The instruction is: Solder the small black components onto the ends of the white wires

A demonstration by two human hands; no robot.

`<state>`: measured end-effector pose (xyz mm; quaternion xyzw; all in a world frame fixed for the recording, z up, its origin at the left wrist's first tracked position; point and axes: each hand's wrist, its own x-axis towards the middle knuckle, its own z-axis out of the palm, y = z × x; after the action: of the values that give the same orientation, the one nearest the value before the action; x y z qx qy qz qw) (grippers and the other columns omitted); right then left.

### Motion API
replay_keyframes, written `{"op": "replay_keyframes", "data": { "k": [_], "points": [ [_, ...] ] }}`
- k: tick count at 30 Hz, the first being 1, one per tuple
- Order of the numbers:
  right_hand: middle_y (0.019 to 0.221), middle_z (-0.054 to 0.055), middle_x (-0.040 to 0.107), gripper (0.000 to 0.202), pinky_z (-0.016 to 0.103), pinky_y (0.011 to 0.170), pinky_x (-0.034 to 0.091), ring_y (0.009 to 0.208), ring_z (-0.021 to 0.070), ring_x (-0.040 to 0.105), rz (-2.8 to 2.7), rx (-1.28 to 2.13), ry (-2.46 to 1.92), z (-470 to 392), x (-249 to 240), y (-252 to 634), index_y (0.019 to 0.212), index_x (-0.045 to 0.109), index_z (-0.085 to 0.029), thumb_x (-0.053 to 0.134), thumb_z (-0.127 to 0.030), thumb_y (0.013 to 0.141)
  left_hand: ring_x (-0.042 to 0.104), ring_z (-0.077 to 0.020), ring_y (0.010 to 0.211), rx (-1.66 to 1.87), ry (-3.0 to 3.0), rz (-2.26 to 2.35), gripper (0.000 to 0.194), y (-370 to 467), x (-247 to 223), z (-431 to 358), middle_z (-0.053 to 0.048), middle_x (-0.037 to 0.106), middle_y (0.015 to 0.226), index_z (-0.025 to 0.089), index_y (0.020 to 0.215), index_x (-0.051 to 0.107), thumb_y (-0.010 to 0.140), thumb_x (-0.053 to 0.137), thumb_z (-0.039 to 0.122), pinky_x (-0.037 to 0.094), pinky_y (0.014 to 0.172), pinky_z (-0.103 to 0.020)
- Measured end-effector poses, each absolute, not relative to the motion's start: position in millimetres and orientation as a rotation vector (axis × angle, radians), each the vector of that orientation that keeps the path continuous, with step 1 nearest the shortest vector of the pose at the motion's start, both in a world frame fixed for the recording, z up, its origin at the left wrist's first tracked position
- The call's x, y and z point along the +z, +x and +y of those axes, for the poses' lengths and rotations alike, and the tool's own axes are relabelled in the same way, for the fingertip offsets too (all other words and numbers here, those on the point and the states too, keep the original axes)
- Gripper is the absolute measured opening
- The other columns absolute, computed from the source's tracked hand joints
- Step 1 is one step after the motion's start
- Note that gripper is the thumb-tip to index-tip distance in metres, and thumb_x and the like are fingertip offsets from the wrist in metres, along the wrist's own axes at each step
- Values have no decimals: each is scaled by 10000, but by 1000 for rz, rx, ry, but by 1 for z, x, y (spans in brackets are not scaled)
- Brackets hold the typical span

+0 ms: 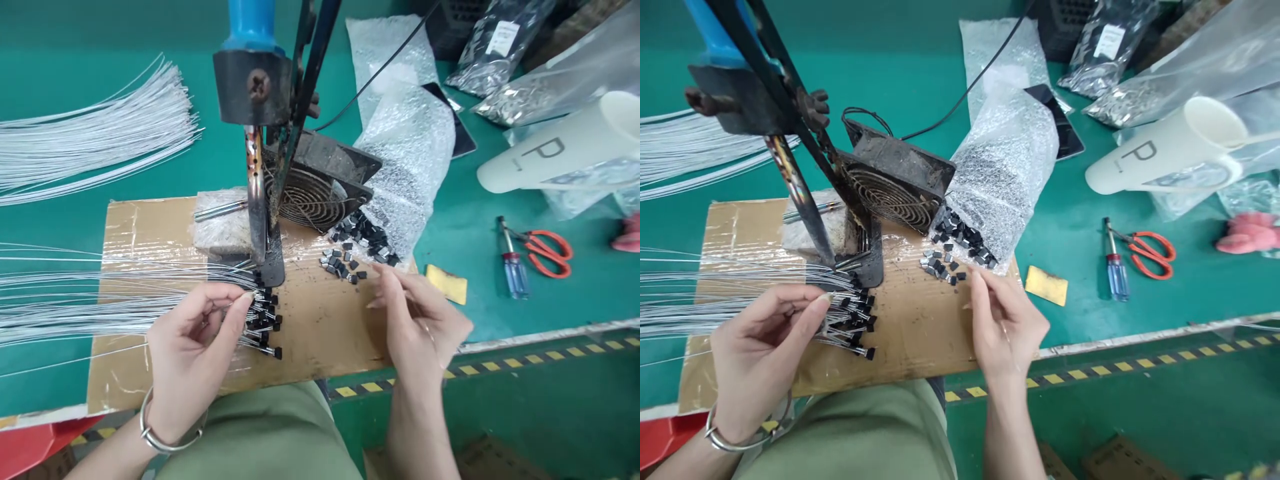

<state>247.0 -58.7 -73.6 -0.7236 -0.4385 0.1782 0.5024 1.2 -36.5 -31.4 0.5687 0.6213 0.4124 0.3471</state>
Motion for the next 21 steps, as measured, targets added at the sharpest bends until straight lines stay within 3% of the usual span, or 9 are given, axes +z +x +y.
{"op": "replay_keyframes", "data": {
  "k": [2, 5, 9, 21],
  "points": [
    [854, 47, 763, 160, 324, 633, 546, 667, 162, 621, -1392, 312, -1823, -55, -77, 271, 1056, 848, -217, 763, -295, 945, 543, -51, 553, 1064, 1471, 1586, 82, 1, -30, -36, 54, 754, 752, 254, 911, 789, 892, 759, 180, 456, 512, -131],
    [811, 19, 687, 140, 288, 572, 490, 637, 136, 564, -1632, 411, -1776, -49, -79, 288, 1056, 821, -208, 743, -253, 949, 551, -57, 548, 1056, 1474, 1563, 91, 0, -28, -36, 52, 748, 735, 257, 903, 794, 892, 754, 176, 449, 505, -139],
    [751, -3, 640, 92, 273, 520, 424, 590, 119, 509, -1597, 503, -1777, -48, -82, 288, 929, 792, -204, 737, -273, 953, 594, -83, 581, 1029, 1506, 1591, 62, -2, -28, -37, 29, 736, 722, 247, 895, 795, 894, 764, 193, 425, 483, -164],
    [826, 21, 694, 125, 283, 568, 462, 676, 138, 563, -1441, 586, -1741, -42, -78, 279, 1024, 822, -204, 759, -272, 941, 601, -94, 577, 993, 1561, 1613, 48, -7, -32, -37, 32, 752, 741, 270, 913, 799, 891, 787, 229, 445, 485, -181]
  ]
}}
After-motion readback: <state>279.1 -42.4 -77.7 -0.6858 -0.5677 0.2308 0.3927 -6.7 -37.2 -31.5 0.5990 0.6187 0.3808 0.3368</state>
